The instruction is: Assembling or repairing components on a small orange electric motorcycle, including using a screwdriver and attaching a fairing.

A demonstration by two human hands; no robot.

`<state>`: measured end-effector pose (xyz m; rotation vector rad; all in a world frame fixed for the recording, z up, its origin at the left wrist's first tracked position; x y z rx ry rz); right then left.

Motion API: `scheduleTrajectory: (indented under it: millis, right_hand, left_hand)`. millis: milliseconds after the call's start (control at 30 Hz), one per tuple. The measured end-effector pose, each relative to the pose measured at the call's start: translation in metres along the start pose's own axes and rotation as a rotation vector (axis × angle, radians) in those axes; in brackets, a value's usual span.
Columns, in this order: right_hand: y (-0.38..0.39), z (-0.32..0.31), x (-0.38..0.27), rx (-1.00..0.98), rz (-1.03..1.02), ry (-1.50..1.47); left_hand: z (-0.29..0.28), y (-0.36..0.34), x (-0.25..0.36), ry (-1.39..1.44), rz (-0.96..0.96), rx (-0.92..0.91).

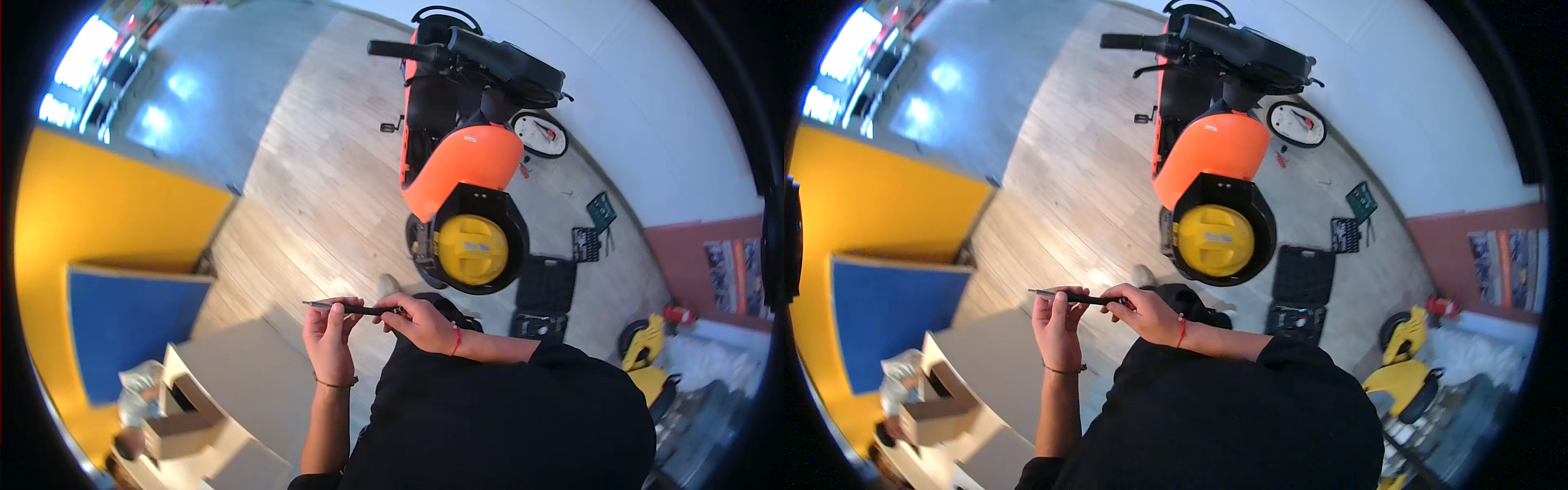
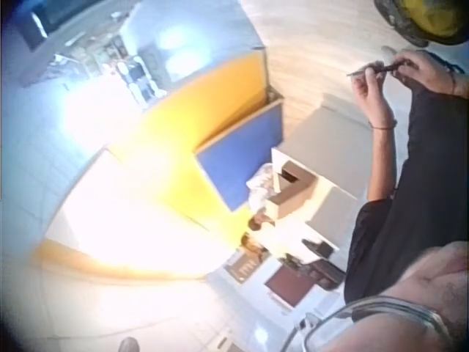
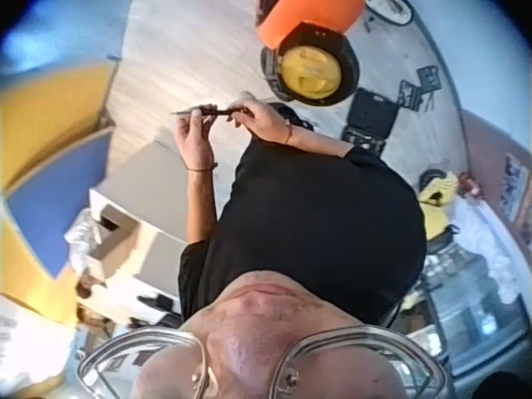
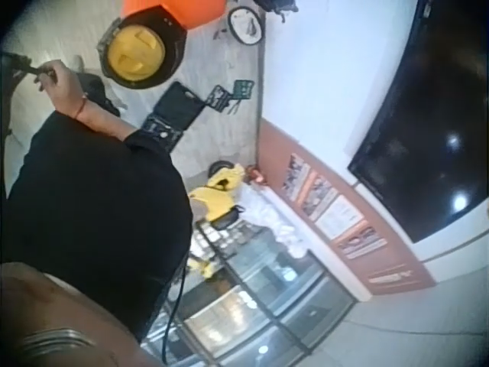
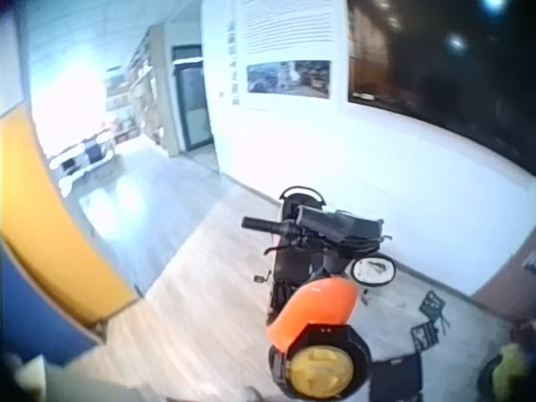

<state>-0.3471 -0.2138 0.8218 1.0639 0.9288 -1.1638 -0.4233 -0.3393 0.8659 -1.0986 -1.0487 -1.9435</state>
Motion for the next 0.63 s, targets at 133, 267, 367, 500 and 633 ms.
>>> scheduleTrajectory:
  millis: [133,267,367,500,633]
  right_hand:
    - [-0.058,0.005,0.007,0.094,-0.134,-0.251]
    - [-0.092,-0.002,-0.011,0.264,-0.246,-0.514]
    - [-0.107,-0.019,-0.011,0.485,-0.349,-0.651]
    - [-0.136,-0.049,0.011,0.851,-0.544,-0.778]
    - [-0.154,-0.074,0.05,1.214,-0.727,-0.814]
  left_hand:
    - [-0.013,-0.06,0.03,-0.083,-0.032,-0.114]
    - [-0.002,-0.123,0.045,-0.113,-0.148,-0.335]
    - [0.021,-0.165,0.055,-0.173,-0.242,-0.578]
    - [0.029,-0.24,0.086,-0.593,-0.079,-0.893]
    - [0.05,-0.322,0.119,-1.043,0.269,-1.279]
Point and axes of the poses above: each hand's wrist, its own y-axis away from the middle knuckle, its own z-axis out of the palm, x = y × z, the point moved 5 cm from there along -y, towards the middle knuckle, and after that the axes turned 10 degrees about -x, right-handed, at the moved point
